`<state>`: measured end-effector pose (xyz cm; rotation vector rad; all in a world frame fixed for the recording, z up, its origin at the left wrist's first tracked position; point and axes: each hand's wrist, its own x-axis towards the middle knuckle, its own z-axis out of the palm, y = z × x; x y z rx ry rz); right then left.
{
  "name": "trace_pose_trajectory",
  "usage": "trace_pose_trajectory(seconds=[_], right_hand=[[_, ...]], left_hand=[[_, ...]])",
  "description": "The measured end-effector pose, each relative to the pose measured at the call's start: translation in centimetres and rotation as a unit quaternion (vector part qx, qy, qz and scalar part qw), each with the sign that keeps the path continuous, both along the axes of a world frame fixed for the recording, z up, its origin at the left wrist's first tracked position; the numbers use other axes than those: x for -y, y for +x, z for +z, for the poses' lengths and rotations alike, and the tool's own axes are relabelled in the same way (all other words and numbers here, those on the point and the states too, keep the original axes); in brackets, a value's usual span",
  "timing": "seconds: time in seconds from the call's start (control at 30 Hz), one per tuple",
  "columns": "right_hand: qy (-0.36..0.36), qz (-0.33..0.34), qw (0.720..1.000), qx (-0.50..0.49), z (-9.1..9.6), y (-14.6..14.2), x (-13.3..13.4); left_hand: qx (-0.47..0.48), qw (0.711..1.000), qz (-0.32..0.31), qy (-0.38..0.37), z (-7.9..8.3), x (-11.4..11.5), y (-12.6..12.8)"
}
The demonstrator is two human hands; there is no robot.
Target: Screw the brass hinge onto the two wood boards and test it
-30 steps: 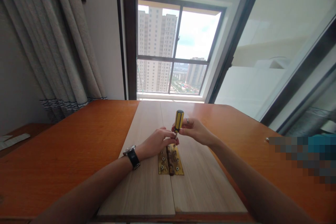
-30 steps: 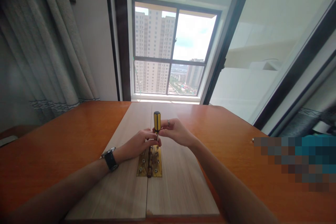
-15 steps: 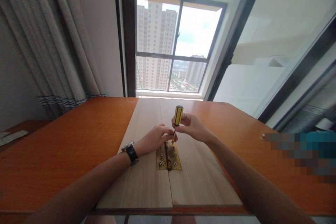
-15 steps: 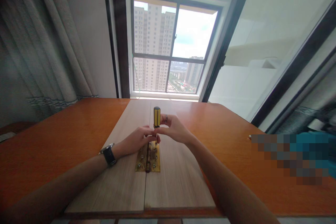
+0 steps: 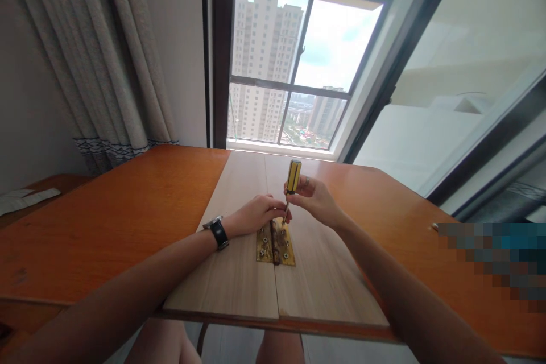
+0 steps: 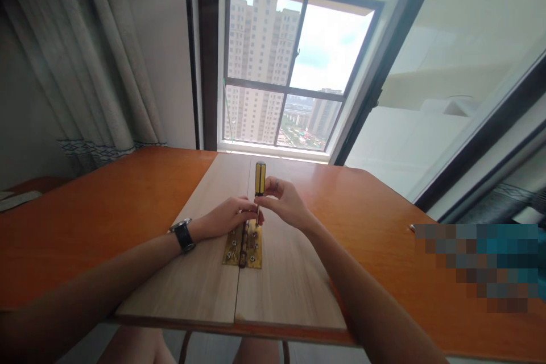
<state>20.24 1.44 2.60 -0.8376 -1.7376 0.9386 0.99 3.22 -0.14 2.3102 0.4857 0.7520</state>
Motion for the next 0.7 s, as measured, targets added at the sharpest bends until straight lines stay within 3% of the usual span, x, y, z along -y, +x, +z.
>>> trace_pose_trajectory(seconds=[0.17, 0.27, 0.4, 0.47, 0.6, 0.7], right_hand=[[-0.033, 0.094, 0.995, -0.002, 0.5, 0.8, 0.1], [-0.04, 0.087, 0.995, -0.015, 0.7, 1.1, 0.1], [-0.058, 0.048, 0.997, -0.021, 0.6, 1.3, -0.1], [-0.059, 0.03, 0.998, -0.02, 0.7, 1.3, -0.1], [-0.052, 0.005, 0.999, -0.01, 0.9, 1.0, 0.1], [-0.036, -0.012, 0.999, 0.0, 1.2, 0.8, 0.3]], left_hand=[[0.013, 1.0, -0.021, -0.007, -0.1, -0.2, 0.0], [0.013, 0.999, -0.023, -0.02, -0.2, -0.2, 0.1], [0.031, 0.994, -0.036, -0.096, -0.2, -0.7, -0.3], [0.062, 0.99, -0.01, -0.123, -0.2, -1.5, -0.9], [0.111, 0.976, 0.125, -0.143, -0.5, -3.3, -2.3], [0.103, 0.974, 0.15, -0.136, -0.8, -3.9, -2.8]])
